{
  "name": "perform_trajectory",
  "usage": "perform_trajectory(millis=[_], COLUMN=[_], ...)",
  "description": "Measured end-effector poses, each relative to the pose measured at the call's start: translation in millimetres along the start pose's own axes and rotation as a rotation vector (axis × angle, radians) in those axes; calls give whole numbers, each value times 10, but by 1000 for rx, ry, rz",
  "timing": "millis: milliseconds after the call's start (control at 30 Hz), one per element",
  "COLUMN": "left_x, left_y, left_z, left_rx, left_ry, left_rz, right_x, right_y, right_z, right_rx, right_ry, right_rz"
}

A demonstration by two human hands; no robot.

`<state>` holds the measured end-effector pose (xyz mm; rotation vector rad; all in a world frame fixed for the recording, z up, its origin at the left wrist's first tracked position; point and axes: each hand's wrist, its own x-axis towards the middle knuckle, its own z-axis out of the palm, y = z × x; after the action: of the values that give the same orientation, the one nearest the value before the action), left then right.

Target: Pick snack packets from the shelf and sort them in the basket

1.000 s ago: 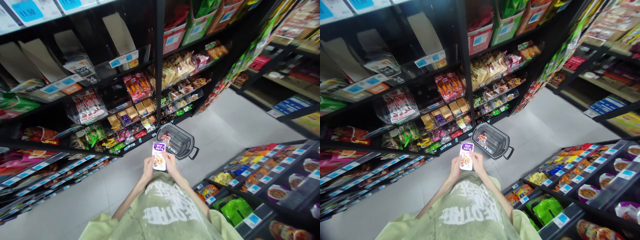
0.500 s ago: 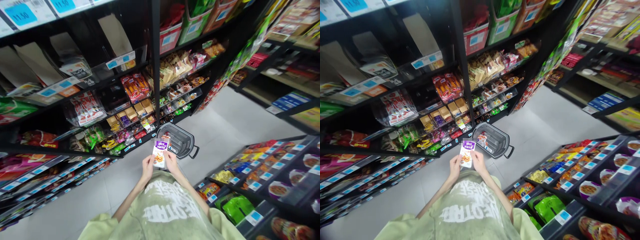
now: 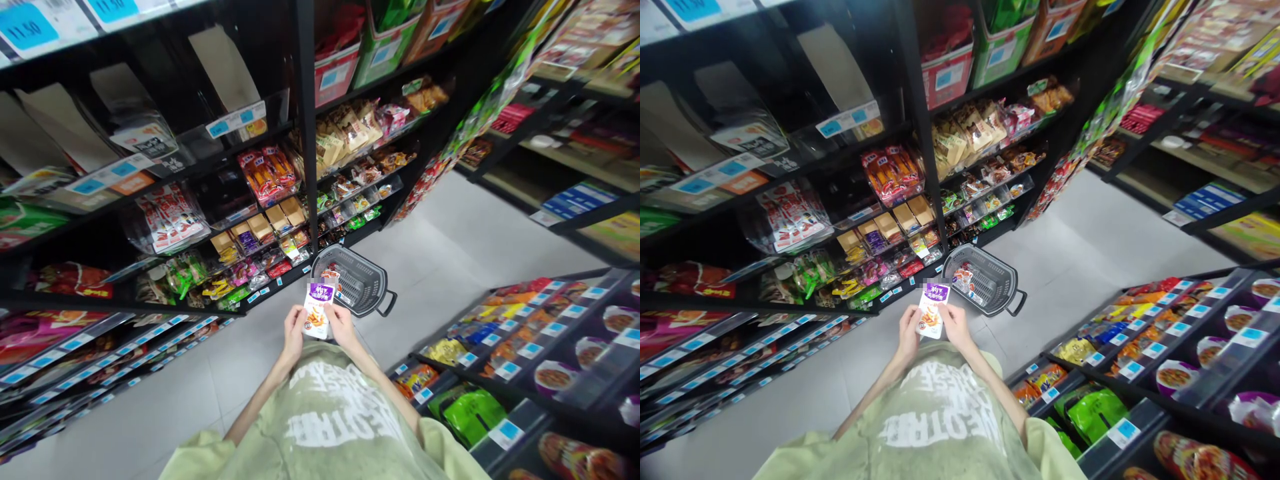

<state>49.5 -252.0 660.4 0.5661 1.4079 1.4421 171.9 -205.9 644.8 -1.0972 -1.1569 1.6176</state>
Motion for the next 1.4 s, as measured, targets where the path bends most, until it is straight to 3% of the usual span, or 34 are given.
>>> perform_trajectory(millis=[233, 467, 800, 1200, 1400], left_x=[-25, -47, 13, -78, -62], left_y=[-91, 7, -61, -50, -97], left_z=[-9, 76, 50, 54, -20], left_rx=[-35, -135, -178, -243, -135], left_ry=[20, 41, -79, -58, -93], left_rz=[-30, -58, -158, -151, -118], right_x=[14, 46, 90, 45, 30], right_y=[-8, -51, 29, 43, 79], right_z=[-9, 17, -42, 29, 23], right_rx=[-10, 5, 32, 134, 109], right_ry=[-31, -18, -71, -118, -87], right_rz=[20, 32, 73, 125, 135])
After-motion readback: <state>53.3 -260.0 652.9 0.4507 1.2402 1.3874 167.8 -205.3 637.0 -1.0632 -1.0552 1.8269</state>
